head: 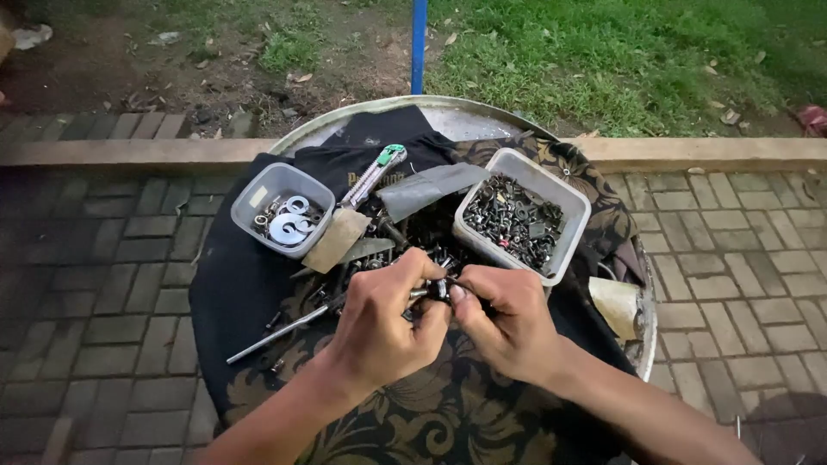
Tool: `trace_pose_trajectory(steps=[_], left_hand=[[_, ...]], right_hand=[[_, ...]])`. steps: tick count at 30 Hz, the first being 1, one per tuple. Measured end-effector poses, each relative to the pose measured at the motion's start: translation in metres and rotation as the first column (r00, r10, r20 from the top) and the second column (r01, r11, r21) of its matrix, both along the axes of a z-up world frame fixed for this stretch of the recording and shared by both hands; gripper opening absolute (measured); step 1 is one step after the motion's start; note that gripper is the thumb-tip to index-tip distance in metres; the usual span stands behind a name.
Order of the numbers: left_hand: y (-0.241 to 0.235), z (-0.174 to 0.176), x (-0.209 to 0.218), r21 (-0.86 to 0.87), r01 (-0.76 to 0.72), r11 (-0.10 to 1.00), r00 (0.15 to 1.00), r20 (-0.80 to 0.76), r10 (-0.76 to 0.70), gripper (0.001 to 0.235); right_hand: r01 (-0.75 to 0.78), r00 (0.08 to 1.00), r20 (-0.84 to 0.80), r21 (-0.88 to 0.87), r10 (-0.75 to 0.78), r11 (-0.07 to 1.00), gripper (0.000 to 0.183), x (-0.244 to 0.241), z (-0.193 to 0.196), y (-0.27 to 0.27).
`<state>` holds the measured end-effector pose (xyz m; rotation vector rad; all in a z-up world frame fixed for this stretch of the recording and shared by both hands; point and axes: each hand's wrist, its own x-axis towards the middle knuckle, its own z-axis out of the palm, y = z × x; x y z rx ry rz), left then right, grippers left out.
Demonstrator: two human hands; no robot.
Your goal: The person assembles small padlocks by hand at an outdoor table. They pick up lock bodies, shackle pieces, and pins, then insert and align components to form complete locks. Finished locks are placed into a container on the table.
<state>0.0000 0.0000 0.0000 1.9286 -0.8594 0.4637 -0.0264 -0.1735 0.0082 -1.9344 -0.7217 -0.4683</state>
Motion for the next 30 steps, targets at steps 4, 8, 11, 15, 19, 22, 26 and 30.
trace_pose_trajectory(steps=[4,8,11,15,19,22,26,30], left_hand=[[-0.0008,0.0027,-0.0008,-0.029,0.004,1.0,1.0,-0.031,-0.005,0.008],[-0.0012,0.001,-0.0012,-0.023,-0.021,1.0,1.0,-0.015,0.02,0.009],[-0.0005,0.0003,-0.0002,-0.026,-0.031,0.999,0.999,-0.02,0.03,0.01],[0.0002,0.0004,0.0017,-0.017,-0.008,1.0,0.999,-0.031,0.008,0.013],[0.0003,0.0023,0.001,-0.009,0.001,1.0,0.999,-0.04,-0.002,0.015],[0.0007,0.0002,0.0028,0.009,0.016,1.0,1.0,-0.015,-0.015,0.015],[-0.0002,-0.0017,0.0039,0.02,0.007,1.0,1.0,-0.011,-0.007,0.017],[0.0004,-0.0044,0.0062,0.018,0.011,1.0,1.0,-0.013,-0.011,0.015]], right_hand=[[0.024,0.999,-0.037,-0.008,-0.024,1.0,0.036,0.0,-0.0014,-0.001],[0.019,0.999,-0.04,-0.009,-0.019,1.0,0.036,-0.0023,-0.0008,-0.0004],[0.016,1.0,-0.026,-0.005,-0.016,1.0,0.036,-0.0015,0.0004,0.0013],[0.032,0.999,-0.041,-0.021,-0.033,0.999,0.038,-0.0013,-0.0009,0.0001],[0.033,0.999,0.016,-0.006,-0.032,0.999,0.037,-0.0006,-0.0019,-0.0001],[0.035,0.998,-0.054,-0.028,-0.036,0.999,0.037,0.0013,-0.004,-0.0011],[0.053,0.999,-0.013,-0.017,-0.053,0.998,0.037,0.0021,-0.0069,-0.0016],[0.042,0.999,0.031,-0.027,-0.042,0.999,0.037,0.0032,-0.0051,-0.0001]])
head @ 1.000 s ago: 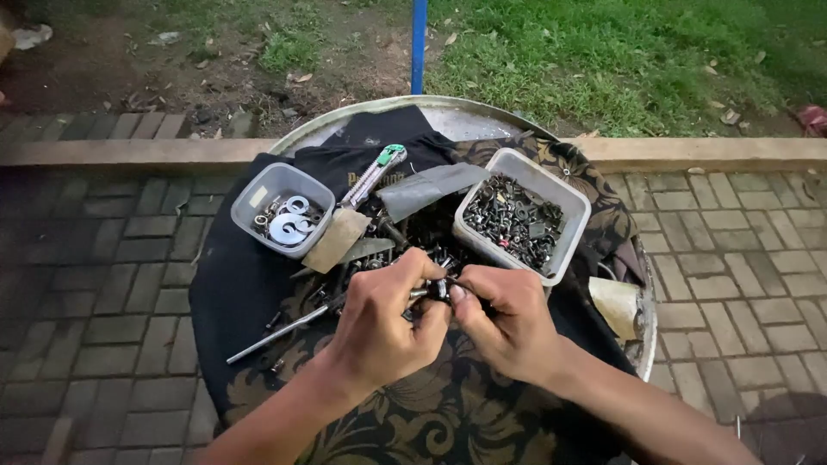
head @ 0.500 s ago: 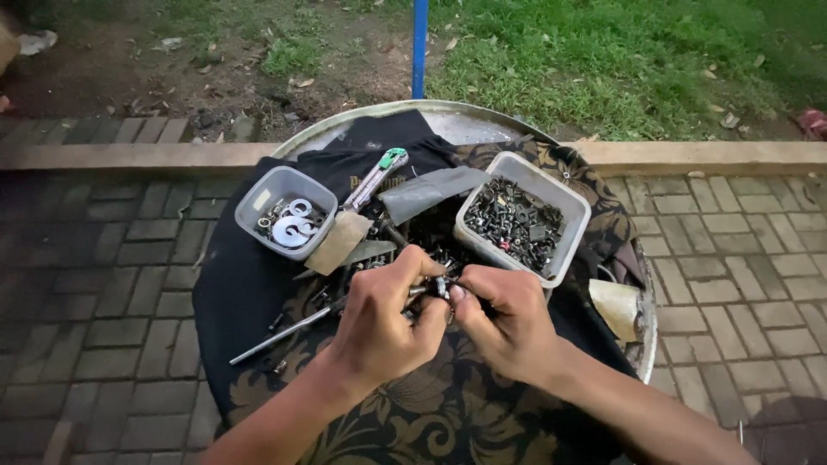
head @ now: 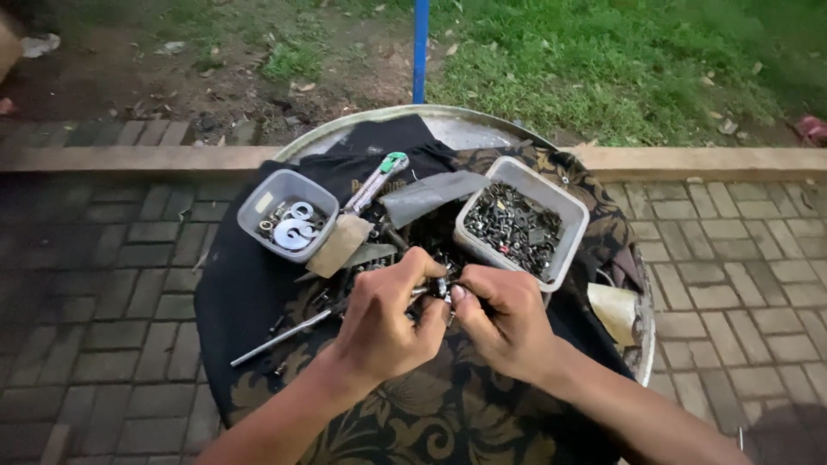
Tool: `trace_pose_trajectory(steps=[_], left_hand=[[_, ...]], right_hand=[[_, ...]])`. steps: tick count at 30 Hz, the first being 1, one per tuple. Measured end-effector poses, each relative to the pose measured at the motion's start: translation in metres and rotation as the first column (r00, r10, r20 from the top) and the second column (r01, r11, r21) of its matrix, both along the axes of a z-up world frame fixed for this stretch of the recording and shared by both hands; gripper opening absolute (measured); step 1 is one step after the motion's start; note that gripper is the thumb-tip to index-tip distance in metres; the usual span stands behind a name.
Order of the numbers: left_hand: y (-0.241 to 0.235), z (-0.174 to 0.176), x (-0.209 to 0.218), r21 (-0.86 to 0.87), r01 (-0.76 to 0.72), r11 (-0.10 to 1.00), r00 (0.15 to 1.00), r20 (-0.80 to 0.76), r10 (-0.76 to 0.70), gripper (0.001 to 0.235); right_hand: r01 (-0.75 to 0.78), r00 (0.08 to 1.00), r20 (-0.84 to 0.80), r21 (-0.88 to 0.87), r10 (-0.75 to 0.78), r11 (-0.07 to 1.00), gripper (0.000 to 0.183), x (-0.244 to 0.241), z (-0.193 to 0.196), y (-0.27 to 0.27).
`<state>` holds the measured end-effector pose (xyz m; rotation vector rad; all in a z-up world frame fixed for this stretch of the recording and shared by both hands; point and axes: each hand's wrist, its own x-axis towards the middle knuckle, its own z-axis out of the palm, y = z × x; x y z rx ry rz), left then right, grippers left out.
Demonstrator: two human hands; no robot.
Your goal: The person assembles small padlocks by hand at an outdoor table. They pick up lock bodies, shackle pieces, and pins, then insert and align components to form complete locks. Finished locks are placed into a container on the table.
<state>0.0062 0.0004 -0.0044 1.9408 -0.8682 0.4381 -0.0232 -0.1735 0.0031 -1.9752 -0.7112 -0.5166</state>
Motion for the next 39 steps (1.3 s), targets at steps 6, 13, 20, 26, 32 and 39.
trace_pose_trajectory(steps=[6,13,20,26,32,39], left_hand=[[-0.001,0.0,0.005,-0.007,-0.027,1.0,1.0,0.009,0.027,0.016],[-0.003,-0.003,0.006,-0.035,-0.007,0.999,1.0,0.008,0.008,0.013],[-0.01,-0.015,0.009,-0.055,0.006,0.998,1.0,-0.014,-0.007,0.015],[-0.012,-0.018,0.01,-0.037,0.025,0.999,1.0,-0.019,-0.025,0.007],[-0.013,-0.019,0.011,-0.054,0.015,0.998,0.999,-0.033,-0.017,0.007],[-0.009,-0.013,0.01,-0.087,0.03,0.996,0.999,-0.011,-0.031,0.012]], right_hand=[[0.023,0.998,-0.06,0.008,-0.023,1.0,0.039,0.004,-0.004,-0.002],[0.006,0.999,-0.033,-0.006,-0.006,1.0,0.038,0.007,-0.007,-0.003],[0.035,0.999,-0.004,0.002,-0.035,0.999,0.038,0.012,-0.01,-0.006],[0.018,1.0,0.016,-0.007,-0.018,1.0,0.04,0.02,-0.023,-0.01],[-0.026,1.0,-0.005,0.019,0.026,0.999,0.041,0.02,-0.018,-0.011],[-0.027,0.998,-0.05,0.008,0.028,1.0,0.039,0.018,-0.017,-0.01]])
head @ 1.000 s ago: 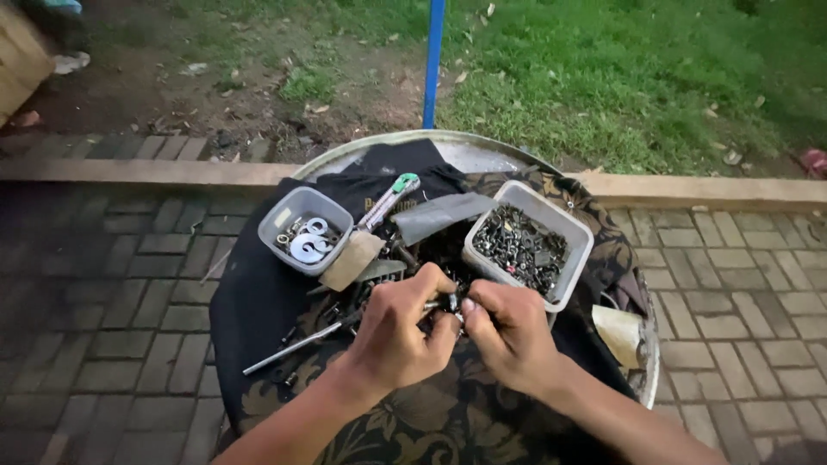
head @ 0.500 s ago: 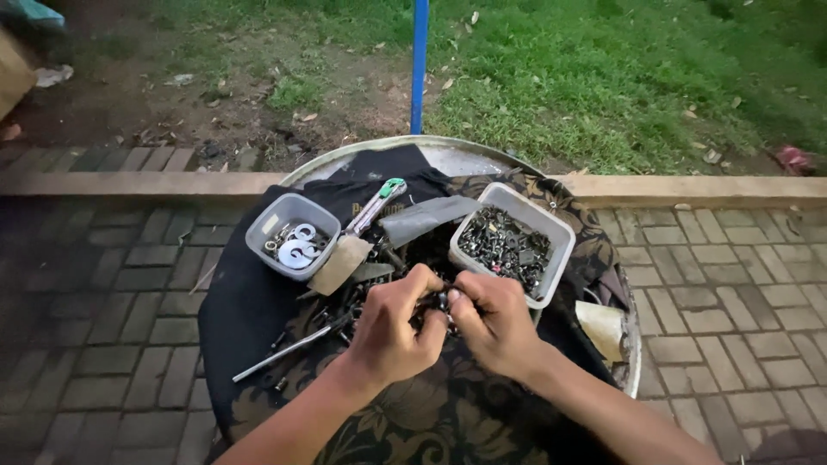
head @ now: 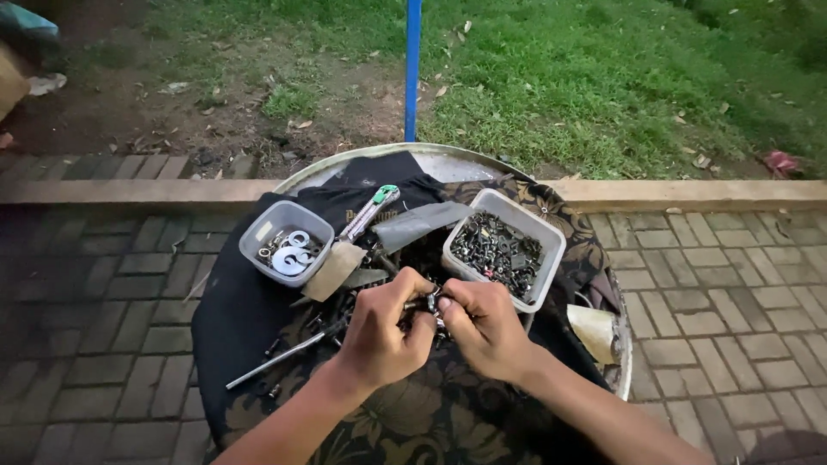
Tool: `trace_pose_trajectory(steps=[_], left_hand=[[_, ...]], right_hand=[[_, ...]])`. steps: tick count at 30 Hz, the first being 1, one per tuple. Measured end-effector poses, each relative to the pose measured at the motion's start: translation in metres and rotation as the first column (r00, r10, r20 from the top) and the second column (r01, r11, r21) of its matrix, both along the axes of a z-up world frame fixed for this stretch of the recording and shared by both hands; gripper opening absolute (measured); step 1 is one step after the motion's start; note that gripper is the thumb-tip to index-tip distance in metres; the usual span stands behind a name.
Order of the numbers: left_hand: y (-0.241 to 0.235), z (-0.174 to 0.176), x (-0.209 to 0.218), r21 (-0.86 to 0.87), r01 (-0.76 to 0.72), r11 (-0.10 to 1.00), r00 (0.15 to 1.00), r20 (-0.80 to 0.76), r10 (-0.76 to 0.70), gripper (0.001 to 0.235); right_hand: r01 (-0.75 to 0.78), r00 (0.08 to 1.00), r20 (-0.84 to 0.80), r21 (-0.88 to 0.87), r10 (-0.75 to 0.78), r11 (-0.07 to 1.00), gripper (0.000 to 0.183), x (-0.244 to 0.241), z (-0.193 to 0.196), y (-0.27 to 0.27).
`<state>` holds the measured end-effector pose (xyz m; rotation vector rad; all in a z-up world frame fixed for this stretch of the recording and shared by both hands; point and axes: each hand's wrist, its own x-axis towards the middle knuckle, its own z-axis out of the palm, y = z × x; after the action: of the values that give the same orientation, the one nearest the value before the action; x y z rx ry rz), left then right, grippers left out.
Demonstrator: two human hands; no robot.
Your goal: The person assembles small padlocks by hand at an outdoor table. They pick up lock bodies, shackle pieces, and pins, then insert and align components to form complete locks. Finished locks are placed into a container on the table.
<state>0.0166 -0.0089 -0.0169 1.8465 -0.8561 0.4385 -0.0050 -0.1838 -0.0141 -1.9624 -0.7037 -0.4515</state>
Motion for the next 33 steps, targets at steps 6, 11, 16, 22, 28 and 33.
trace_pose_trajectory(steps=[6,11,16,22,28,33], left_hand=[[0.004,0.022,-0.01,-0.095,0.183,0.979,0.983,-0.016,-0.185,0.023],[0.007,0.022,-0.004,-0.075,0.197,0.978,0.978,-0.058,-0.201,0.019],[0.009,0.028,0.0,-0.061,0.185,0.981,0.983,0.028,-0.184,0.018],[0.011,0.033,-0.003,-0.13,0.23,0.964,0.955,-0.159,-0.25,0.019],[0.015,0.032,-0.004,-0.229,0.319,0.919,0.866,-0.324,-0.381,0.02],[0.015,0.037,-0.011,-0.587,0.538,0.605,0.564,-0.282,-0.776,0.009]], right_hand=[[0.054,0.998,0.034,0.082,-0.057,0.995,0.04,-0.001,0.015,-0.006],[0.068,0.995,0.064,0.096,-0.074,0.993,0.04,-0.001,0.017,-0.006],[0.116,0.992,0.042,0.092,-0.12,0.989,0.039,-0.002,0.018,-0.007],[0.112,0.991,0.064,0.104,-0.119,0.988,0.036,-0.002,0.019,-0.009],[0.044,0.991,0.119,0.13,-0.06,0.99,0.037,-0.004,0.02,-0.006],[0.043,0.989,0.139,0.094,-0.056,0.995,0.038,-0.006,0.022,-0.006]])
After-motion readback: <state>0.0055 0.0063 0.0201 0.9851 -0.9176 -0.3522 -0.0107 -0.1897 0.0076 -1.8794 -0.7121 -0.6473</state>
